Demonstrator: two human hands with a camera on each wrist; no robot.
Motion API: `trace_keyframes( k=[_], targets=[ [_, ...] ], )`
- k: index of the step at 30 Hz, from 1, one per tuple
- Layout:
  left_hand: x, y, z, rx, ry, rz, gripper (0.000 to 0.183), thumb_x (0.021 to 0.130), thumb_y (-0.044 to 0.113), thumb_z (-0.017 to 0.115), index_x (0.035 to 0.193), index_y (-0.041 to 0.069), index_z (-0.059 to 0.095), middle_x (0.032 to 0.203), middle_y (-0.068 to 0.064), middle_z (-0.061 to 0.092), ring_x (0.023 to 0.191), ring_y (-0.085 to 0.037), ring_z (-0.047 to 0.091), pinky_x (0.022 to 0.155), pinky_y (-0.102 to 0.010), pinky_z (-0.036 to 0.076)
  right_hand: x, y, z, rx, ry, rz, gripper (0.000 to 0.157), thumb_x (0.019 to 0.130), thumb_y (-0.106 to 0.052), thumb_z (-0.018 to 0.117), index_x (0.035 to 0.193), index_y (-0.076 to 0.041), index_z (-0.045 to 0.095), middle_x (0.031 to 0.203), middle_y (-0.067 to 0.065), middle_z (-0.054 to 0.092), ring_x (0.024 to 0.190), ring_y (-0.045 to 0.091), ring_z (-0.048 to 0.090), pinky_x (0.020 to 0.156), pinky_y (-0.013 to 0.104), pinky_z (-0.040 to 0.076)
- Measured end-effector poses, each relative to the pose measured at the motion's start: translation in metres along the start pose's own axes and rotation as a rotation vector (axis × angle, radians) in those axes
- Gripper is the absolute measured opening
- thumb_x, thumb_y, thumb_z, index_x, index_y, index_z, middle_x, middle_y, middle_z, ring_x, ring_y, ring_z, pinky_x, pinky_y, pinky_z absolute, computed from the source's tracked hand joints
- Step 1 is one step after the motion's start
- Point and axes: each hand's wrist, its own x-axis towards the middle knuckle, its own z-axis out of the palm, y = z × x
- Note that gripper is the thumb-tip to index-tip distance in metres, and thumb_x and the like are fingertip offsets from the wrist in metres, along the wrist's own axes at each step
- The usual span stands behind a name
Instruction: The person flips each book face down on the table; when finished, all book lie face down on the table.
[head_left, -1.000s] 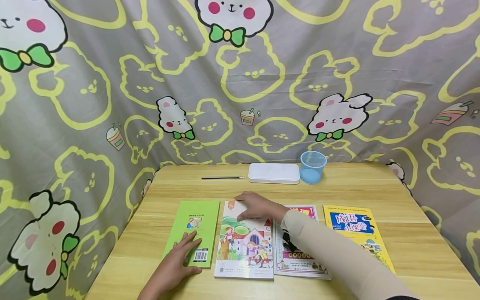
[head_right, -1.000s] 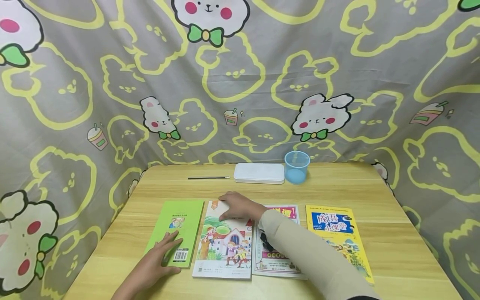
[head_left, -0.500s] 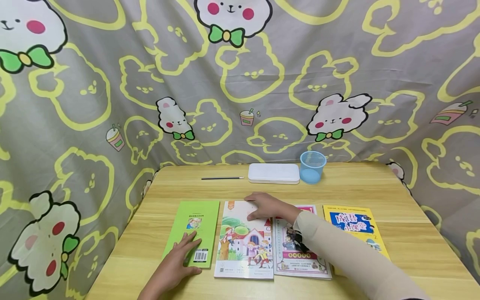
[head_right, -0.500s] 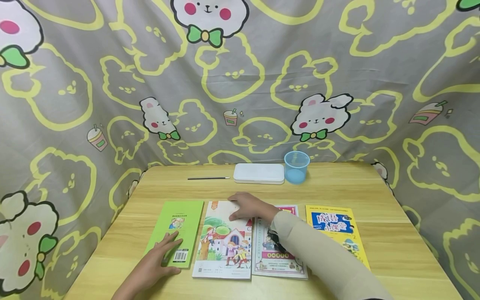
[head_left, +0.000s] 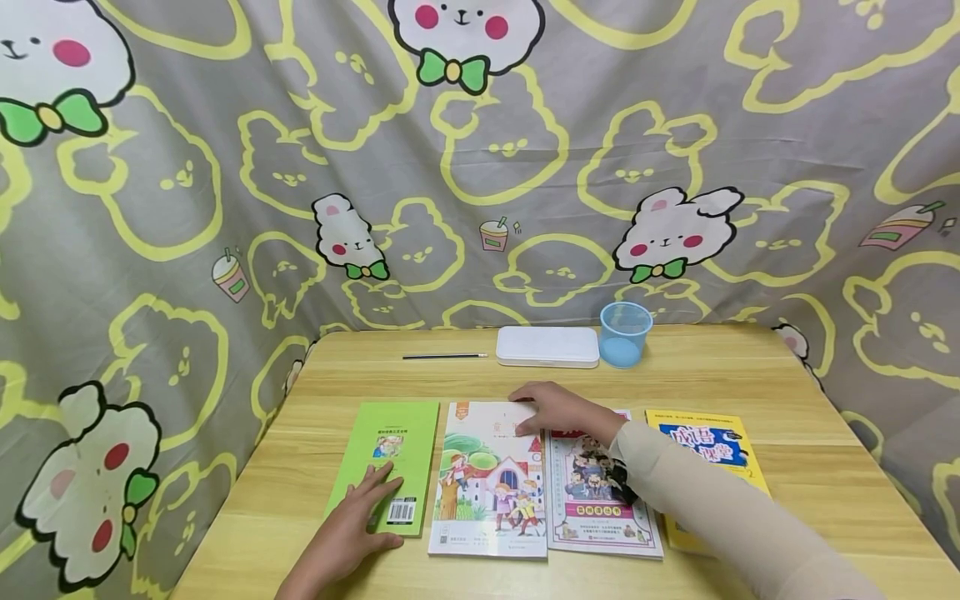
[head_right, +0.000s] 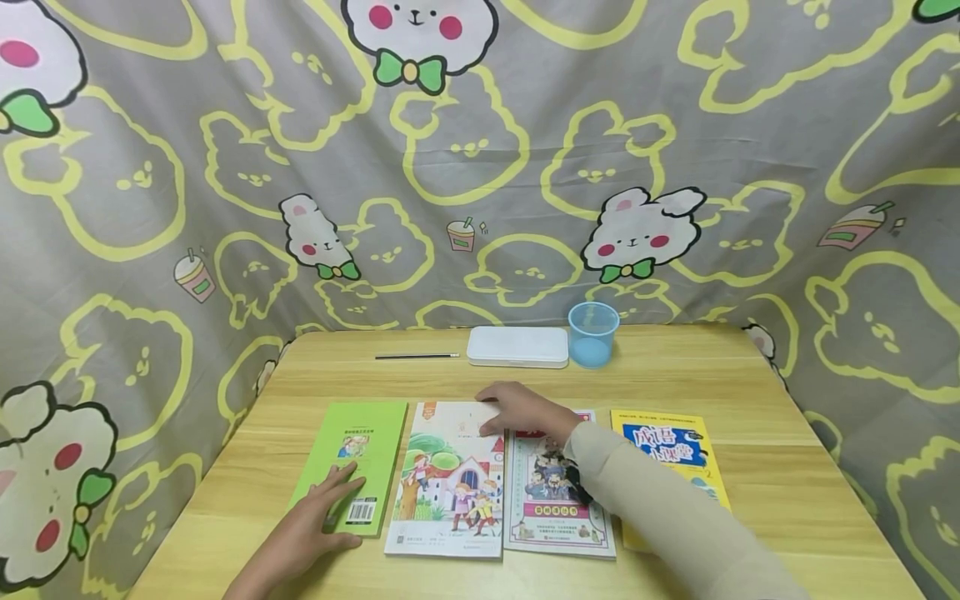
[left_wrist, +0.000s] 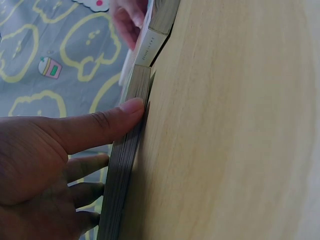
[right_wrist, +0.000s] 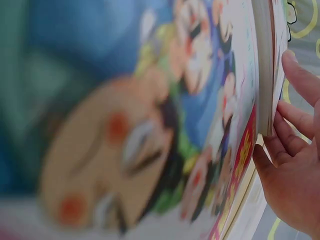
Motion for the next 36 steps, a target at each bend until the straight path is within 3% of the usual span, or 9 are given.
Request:
trace_keyframes(
  k=[7, 18, 31, 36],
  targets=[
    [0.0, 0.0, 0.0, 0.004, -0.004, -0.003, 0.085, 0.07, 0.024, 0.094, 0.146, 0.01, 0.058, 0.168, -0.007, 0.033, 0.156, -0.041, 0.018, 0.123, -0.066, 0.012, -0.008, 0.011, -0.004, 0.024, 0.023, -0.002, 0.063, 0.09, -0.032, 0.082, 0.142, -0.006, 0.06, 0.14, 0.013, 0.06, 0.126, 0.032, 0.058, 0.102, 0.048, 0.052],
    [-0.001, 0.005, 0.0, 0.016, -0.01, 0.007, 0.086, 0.071, 0.022, 0.093, 0.147, 0.007, 0.057, 0.168, -0.011, 0.031, 0.156, -0.043, 0.016, 0.123, -0.068, 0.009, -0.011, 0.016, -0.002, 0.079, 0.05, 0.015, 0.056, 0.089, -0.031, 0.083, 0.137, -0.009, 0.064, 0.135, 0.011, 0.06, 0.122, 0.03, 0.057, 0.102, 0.048, 0.05],
    [0.0, 0.021, -0.002, 0.132, -0.002, 0.001, 0.085, 0.076, 0.044, 0.088, 0.142, 0.001, 0.06, 0.163, -0.019, 0.037, 0.153, -0.048, 0.022, 0.119, -0.072, 0.019, -0.009, 0.021, -0.001, 0.09, 0.047, 0.004, 0.053, 0.089, -0.033, 0.083, 0.135, -0.013, 0.066, 0.131, 0.007, 0.061, 0.117, 0.024, 0.057, 0.101, 0.044, 0.049],
    [0.0, 0.029, 0.0, 0.147, 0.01, 0.026, 0.087, 0.077, 0.048, 0.086, 0.145, 0.001, 0.057, 0.163, -0.018, 0.038, 0.153, -0.048, 0.022, 0.119, -0.072, 0.018, -0.009, 0.021, -0.001, 0.102, 0.043, 0.014, 0.054, 0.089, -0.032, 0.083, 0.136, -0.013, 0.065, 0.132, 0.007, 0.061, 0.116, 0.024, 0.057, 0.1, 0.044, 0.05]
  ],
)
